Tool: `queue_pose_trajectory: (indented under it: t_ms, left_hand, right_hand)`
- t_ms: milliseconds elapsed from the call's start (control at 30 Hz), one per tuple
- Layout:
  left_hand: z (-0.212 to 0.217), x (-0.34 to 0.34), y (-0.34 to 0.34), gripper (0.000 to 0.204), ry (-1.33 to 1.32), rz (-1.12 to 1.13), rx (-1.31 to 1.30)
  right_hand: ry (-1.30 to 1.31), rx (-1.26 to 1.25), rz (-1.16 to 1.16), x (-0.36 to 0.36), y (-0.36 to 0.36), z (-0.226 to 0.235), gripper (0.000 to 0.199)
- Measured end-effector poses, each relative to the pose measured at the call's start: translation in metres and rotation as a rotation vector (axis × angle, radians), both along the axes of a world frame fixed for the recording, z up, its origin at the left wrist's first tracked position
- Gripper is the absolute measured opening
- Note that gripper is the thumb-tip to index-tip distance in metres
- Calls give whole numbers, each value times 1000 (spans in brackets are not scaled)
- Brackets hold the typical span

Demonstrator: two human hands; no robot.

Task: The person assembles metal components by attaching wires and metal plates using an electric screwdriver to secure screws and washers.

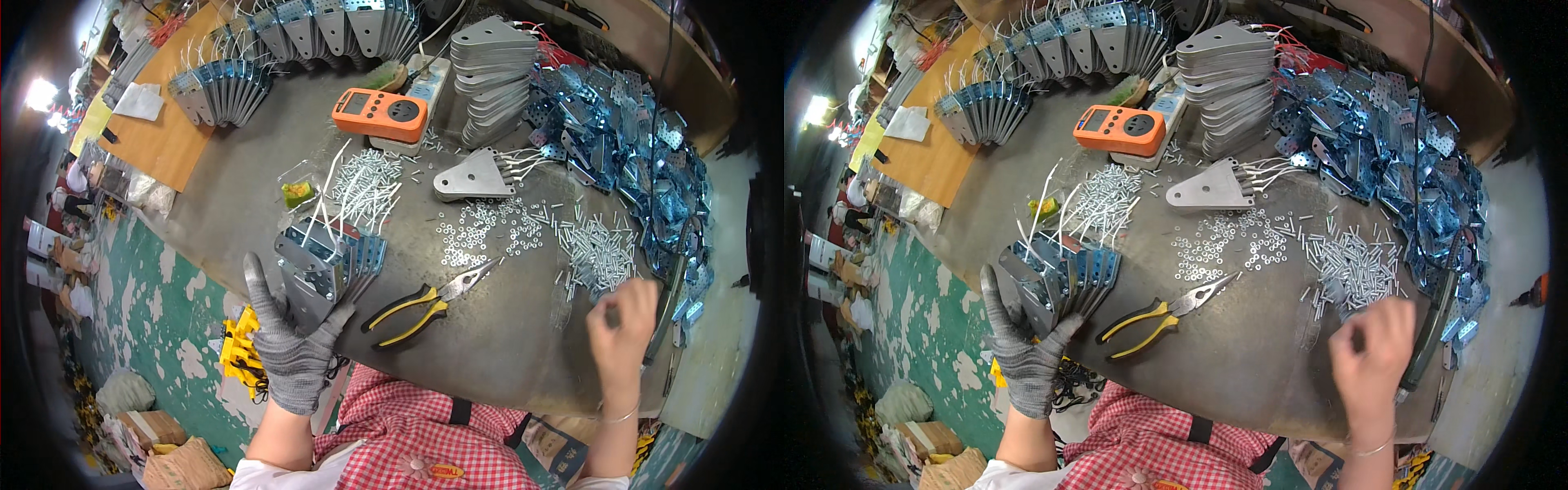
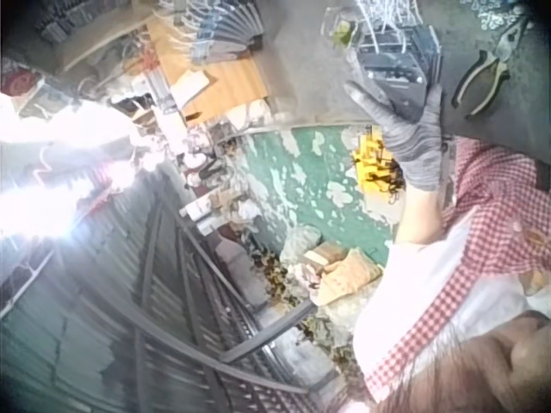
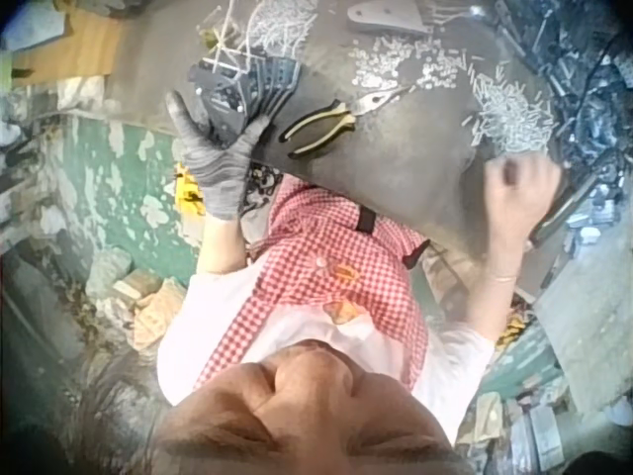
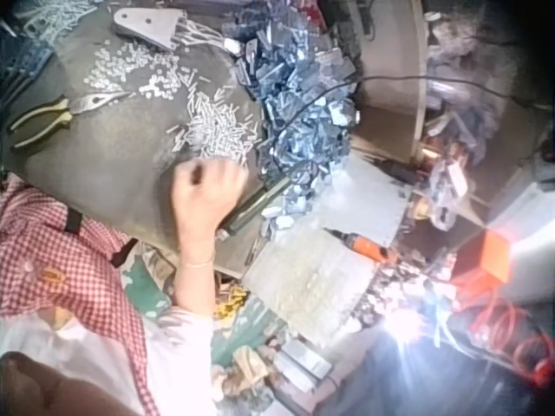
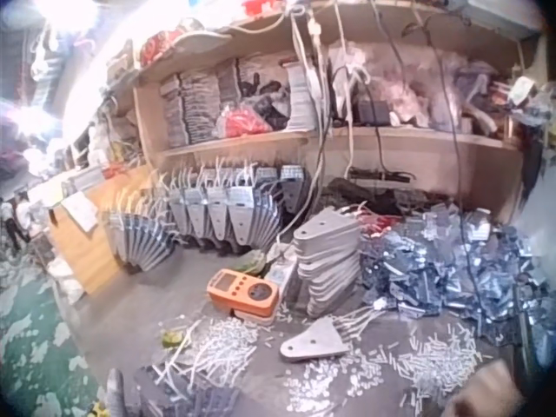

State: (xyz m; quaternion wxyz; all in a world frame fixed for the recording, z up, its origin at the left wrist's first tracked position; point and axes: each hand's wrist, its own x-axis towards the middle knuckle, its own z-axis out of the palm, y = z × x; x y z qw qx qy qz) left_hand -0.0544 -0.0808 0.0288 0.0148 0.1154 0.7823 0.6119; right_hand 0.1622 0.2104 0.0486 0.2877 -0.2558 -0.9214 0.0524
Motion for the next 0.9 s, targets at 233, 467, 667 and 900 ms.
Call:
queue_pose_trajectory:
  t_ms: [233,467,667,900]
  left_hand:
    - [48,29,10,82,725,-234,-357]
    - [8,2,198,59,907,-486,-734]
    - [23,-34,241,66,395,-706,-1065]
    - [-9,36,130,66,343,-845,-387]
  right_hand:
    - [-150,-234,122,6,-42,-9,20]
    - [-111,-388,-46,-11,-21,-36,11]
    - [-25,-478,-71,5,-22,-38,9]
    - [355,-266,159,-2,-34,-6,19]
